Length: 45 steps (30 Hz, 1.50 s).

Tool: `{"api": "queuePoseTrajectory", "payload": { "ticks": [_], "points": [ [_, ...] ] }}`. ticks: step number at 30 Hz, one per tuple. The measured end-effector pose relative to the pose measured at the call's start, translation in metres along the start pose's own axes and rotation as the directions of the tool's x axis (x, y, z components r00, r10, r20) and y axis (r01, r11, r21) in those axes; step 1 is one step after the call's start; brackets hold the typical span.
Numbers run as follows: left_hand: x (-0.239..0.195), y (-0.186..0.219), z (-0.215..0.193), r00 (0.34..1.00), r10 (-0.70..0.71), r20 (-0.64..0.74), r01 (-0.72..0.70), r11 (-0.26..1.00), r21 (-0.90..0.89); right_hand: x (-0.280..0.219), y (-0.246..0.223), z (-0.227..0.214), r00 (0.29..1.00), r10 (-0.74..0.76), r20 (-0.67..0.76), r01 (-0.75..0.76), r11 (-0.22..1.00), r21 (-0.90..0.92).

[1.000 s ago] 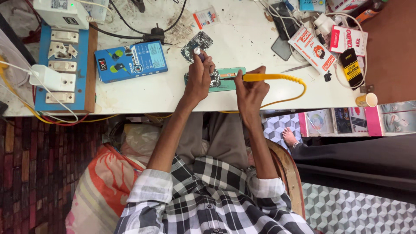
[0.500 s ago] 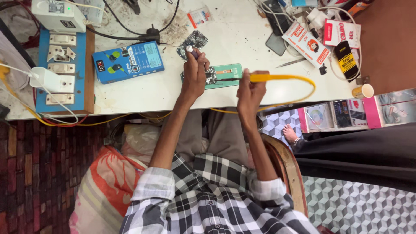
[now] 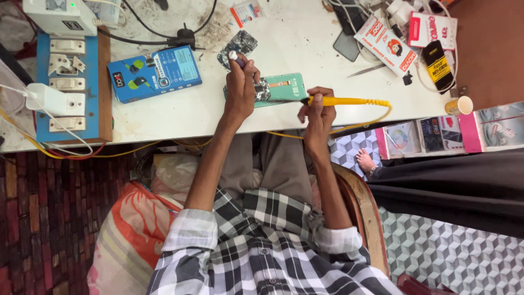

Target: The person solders a green circuit board using a soldering iron and solder wire. They repeatedly apply solder to various points on the board while holding it steady with their other hand.

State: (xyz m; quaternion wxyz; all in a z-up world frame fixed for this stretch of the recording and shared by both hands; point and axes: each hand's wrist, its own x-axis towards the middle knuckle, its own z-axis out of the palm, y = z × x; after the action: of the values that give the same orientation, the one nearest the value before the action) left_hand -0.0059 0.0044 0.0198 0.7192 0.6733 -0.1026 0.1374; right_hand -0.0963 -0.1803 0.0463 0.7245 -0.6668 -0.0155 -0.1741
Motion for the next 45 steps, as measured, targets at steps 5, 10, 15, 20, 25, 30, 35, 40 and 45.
{"api": "queuePoseTrajectory", "payload": {
  "ticks": [5, 10, 15, 20, 25, 30, 35, 40, 45],
  "points": [
    [0.001, -0.002, 0.002, 1.000, -0.002, -0.007, 0.002, 1.000, 0.018, 0.010, 0.016, 0.004, 0.969, 0.117, -0.216, -0.059, 0.965, 0.257],
    [0.003, -0.002, 0.000, 1.000, 0.024, -0.008, -0.023, 0.999, 0.030, 0.023, 0.031, -0.007, 0.925, 0.196, -0.326, -0.032, 0.894, 0.446],
    [0.002, -0.009, 0.004, 0.999, 0.024, -0.031, -0.026, 0.998, -0.063, 0.023, 0.029, -0.014, 0.957, 0.185, -0.225, -0.097, 0.931, 0.352],
    [0.002, -0.009, 0.003, 1.000, 0.018, -0.019, -0.018, 1.000, -0.020, 0.036, 0.028, -0.008, 0.954, 0.089, -0.286, -0.021, 0.972, 0.232],
    [0.002, -0.004, 0.001, 0.999, 0.016, -0.036, -0.017, 0.999, -0.028, 0.036, 0.043, -0.003, 0.952, 0.049, -0.302, 0.048, 0.950, 0.308],
    [0.001, -0.003, 0.001, 0.999, -0.043, -0.017, 0.043, 0.999, 0.008, 0.024, 0.048, 0.001, 0.948, 0.021, -0.317, 0.037, 0.984, 0.176],
    [0.001, -0.003, 0.000, 0.999, -0.033, -0.021, 0.033, 0.999, -0.001, 0.023, 0.040, 0.007, 0.934, 0.047, -0.355, 0.039, 0.972, 0.234],
    [0.001, -0.004, 0.003, 0.999, -0.029, -0.014, 0.028, 0.999, -0.045, 0.022, 0.036, 0.008, 0.945, 0.029, -0.325, 0.023, 0.987, 0.157],
    [0.003, 0.000, 0.002, 1.000, -0.015, -0.015, 0.015, 1.000, -0.027, 0.023, 0.035, 0.008, 0.971, 0.027, -0.237, 0.005, 0.991, 0.136]
  ]
}}
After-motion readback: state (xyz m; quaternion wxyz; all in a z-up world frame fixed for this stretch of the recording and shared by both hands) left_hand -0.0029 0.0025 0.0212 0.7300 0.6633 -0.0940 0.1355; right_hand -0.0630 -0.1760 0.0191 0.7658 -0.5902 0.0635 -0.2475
